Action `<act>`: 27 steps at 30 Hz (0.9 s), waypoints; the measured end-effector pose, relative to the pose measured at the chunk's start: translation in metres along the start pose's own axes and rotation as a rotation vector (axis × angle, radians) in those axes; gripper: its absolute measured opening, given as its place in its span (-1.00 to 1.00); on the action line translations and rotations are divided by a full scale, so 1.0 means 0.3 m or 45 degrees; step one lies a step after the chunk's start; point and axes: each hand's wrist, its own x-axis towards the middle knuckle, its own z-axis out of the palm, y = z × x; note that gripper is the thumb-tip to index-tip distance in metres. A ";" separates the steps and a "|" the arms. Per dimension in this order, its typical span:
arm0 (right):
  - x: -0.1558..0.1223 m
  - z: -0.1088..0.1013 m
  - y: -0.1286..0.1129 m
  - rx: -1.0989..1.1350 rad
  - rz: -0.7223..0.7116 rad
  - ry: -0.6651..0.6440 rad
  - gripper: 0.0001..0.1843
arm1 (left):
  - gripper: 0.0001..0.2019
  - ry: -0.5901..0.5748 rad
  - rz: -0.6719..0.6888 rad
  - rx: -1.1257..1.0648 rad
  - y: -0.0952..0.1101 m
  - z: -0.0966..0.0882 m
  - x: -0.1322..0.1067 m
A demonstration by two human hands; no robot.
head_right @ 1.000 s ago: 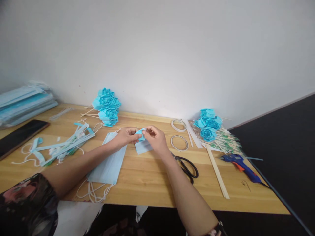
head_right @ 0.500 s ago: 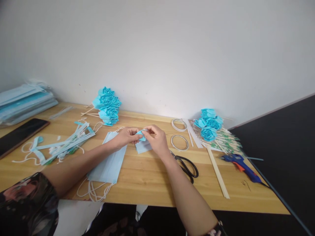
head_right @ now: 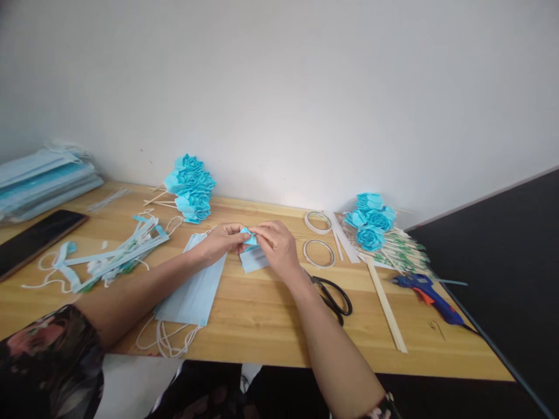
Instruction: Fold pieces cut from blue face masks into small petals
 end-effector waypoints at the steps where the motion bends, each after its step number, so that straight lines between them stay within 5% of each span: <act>1: -0.001 0.001 0.001 -0.004 -0.006 0.006 -0.72 | -0.63 -0.007 -0.002 -0.011 0.000 0.000 0.000; 16: -0.002 0.005 -0.001 0.030 0.031 0.012 -0.65 | -0.62 -0.002 -0.023 -0.113 -0.010 0.002 -0.002; 27: -0.001 0.000 -0.022 0.581 0.597 0.015 -0.67 | -0.66 0.124 0.100 -0.026 -0.022 -0.009 0.012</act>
